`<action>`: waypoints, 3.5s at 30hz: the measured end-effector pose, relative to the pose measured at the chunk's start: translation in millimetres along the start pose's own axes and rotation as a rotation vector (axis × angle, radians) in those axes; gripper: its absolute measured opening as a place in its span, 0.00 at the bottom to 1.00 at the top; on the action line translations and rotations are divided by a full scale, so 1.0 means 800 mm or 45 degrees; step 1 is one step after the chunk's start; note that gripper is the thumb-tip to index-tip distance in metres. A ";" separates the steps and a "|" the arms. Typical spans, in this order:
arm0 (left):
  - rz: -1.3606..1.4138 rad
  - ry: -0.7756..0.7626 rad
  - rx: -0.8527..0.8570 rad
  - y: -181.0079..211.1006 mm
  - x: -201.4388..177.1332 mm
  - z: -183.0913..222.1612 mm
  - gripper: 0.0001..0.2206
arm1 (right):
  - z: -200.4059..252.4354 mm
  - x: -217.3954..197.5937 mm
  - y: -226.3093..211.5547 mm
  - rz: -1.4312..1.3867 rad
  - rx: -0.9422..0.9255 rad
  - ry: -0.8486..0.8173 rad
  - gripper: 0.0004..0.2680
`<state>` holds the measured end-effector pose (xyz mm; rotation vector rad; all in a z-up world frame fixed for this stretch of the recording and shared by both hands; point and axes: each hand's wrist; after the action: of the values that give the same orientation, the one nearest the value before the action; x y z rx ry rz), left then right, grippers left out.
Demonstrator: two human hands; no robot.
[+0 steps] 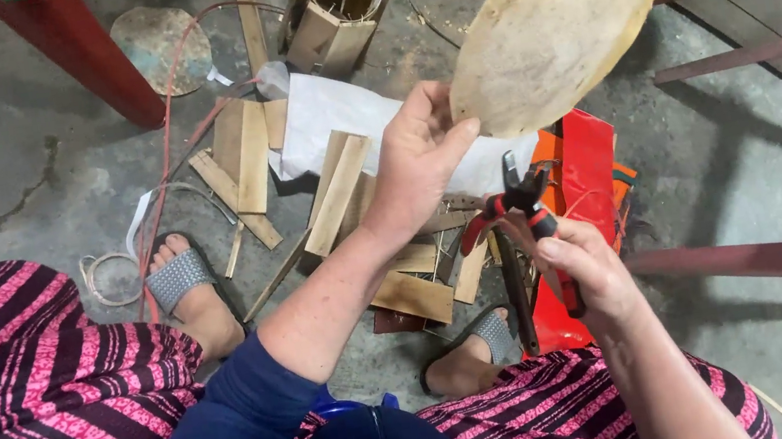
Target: Assembling a circular wooden frame by trimming wooden strips with pliers and securing components with a hammer.
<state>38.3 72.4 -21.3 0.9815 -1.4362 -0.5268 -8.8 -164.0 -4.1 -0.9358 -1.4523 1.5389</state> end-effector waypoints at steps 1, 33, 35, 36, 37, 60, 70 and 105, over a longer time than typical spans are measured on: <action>0.034 0.011 -0.001 0.000 0.000 0.002 0.11 | 0.000 0.005 0.002 -0.055 0.032 -0.024 0.13; -0.228 -0.147 0.264 0.016 0.018 0.029 0.08 | 0.002 0.006 -0.013 -0.122 0.302 0.210 0.11; -0.325 -0.170 0.318 0.019 0.014 0.027 0.12 | 0.005 -0.002 -0.002 0.033 0.330 0.189 0.08; -0.324 -0.170 0.315 0.020 0.014 0.026 0.12 | -0.002 0.015 -0.016 0.033 0.331 0.191 0.08; -0.349 -0.180 0.338 0.021 0.014 0.025 0.10 | -0.010 0.031 -0.030 0.026 0.356 0.170 0.10; -0.484 -0.190 0.352 0.014 0.000 0.020 0.05 | -0.026 0.052 -0.058 1.143 0.258 0.244 0.25; -0.622 -0.136 0.411 0.013 0.000 0.019 0.05 | -0.018 0.019 -0.023 2.489 -0.786 0.360 0.32; -0.499 -0.137 0.604 -0.002 -0.003 0.014 0.12 | -0.009 0.049 -0.073 -0.076 0.328 -0.059 0.24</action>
<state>27.8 70.9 -25.9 1.6547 -1.5039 -0.5371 -14.1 -123.9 54.2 -0.7020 -1.2645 1.6651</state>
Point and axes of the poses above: each hand's wrist, its own z-axis away from the middle knuckle, its own x-axis out of the palm, y = z × x, and after that the axes turned 3 degrees about y, right-handed
